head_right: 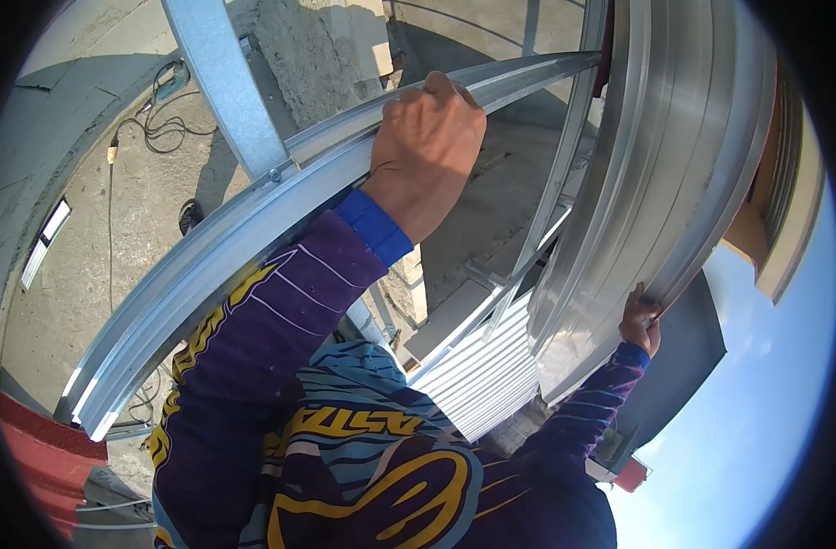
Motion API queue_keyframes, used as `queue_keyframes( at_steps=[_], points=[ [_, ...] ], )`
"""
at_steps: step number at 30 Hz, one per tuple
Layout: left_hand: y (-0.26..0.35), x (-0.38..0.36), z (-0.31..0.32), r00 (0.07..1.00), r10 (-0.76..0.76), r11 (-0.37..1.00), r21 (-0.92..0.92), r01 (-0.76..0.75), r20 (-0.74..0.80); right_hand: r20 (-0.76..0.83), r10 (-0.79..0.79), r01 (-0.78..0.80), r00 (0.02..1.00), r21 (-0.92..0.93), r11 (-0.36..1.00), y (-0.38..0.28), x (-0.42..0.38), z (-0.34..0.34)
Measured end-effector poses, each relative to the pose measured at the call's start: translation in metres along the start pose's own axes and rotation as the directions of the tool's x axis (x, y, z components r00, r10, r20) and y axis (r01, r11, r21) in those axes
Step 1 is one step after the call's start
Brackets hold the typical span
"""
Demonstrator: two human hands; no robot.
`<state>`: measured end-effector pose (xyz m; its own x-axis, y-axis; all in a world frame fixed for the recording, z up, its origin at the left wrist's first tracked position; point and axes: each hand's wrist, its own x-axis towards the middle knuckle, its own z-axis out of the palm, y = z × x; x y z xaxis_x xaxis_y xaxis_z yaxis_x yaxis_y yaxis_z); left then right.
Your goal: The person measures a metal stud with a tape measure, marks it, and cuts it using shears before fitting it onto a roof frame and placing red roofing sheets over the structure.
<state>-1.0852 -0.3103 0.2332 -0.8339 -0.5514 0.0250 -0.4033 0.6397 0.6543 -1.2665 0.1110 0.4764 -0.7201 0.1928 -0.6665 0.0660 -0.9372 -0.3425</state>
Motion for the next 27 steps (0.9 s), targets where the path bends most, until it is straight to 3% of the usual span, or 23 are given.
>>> queue_keyframes(
  at_steps=[4,7,10,12,16,19,21,24,25,27],
  points=[
    [0.011,0.010,0.004,0.998,-0.047,0.993,-0.110,0.050,0.036,0.020,-0.052,0.053,0.998,-0.016,0.998,0.011,-0.005,-0.005],
    [0.009,0.029,0.010,0.997,-0.049,0.977,-0.205,0.062,0.065,0.040,-0.203,0.207,0.978,-0.150,0.967,0.014,-0.002,-0.007],
    [0.023,0.040,0.022,0.998,-0.045,0.969,-0.239,0.057,0.053,0.042,-0.134,0.140,0.990,-0.168,0.976,0.003,0.003,-0.001],
    [0.031,0.046,0.026,0.997,-0.058,0.970,-0.232,0.069,0.052,0.035,0.008,-0.005,0.999,-0.105,0.994,-0.011,0.000,-0.004],
    [0.033,0.062,0.024,0.999,-0.009,0.984,-0.176,0.016,0.042,0.038,0.042,-0.037,0.998,-0.107,0.994,-0.003,0.000,-0.011],
    [0.036,0.063,0.027,0.999,0.004,0.993,-0.117,0.000,0.032,-0.018,-0.018,0.016,1.000,-0.137,0.990,0.011,-0.005,-0.015],
    [0.041,0.066,0.023,0.999,-0.004,0.997,-0.073,0.007,0.037,-0.048,0.063,-0.067,0.997,-0.094,0.993,0.006,0.003,-0.015],
    [0.035,0.063,0.017,0.993,0.073,0.983,0.164,-0.088,0.097,-0.030,-0.005,0.001,1.000,-0.140,0.990,0.019,0.011,-0.029],
    [0.033,0.065,0.021,0.995,0.056,0.977,0.202,-0.073,0.087,-0.042,0.119,-0.121,0.992,-0.047,0.992,0.011,0.022,-0.037],
    [0.028,0.063,0.026,0.995,0.043,0.969,0.239,-0.064,0.093,-0.068,0.159,-0.161,0.985,-0.015,0.987,0.022,0.041,-0.058]
  ],
)
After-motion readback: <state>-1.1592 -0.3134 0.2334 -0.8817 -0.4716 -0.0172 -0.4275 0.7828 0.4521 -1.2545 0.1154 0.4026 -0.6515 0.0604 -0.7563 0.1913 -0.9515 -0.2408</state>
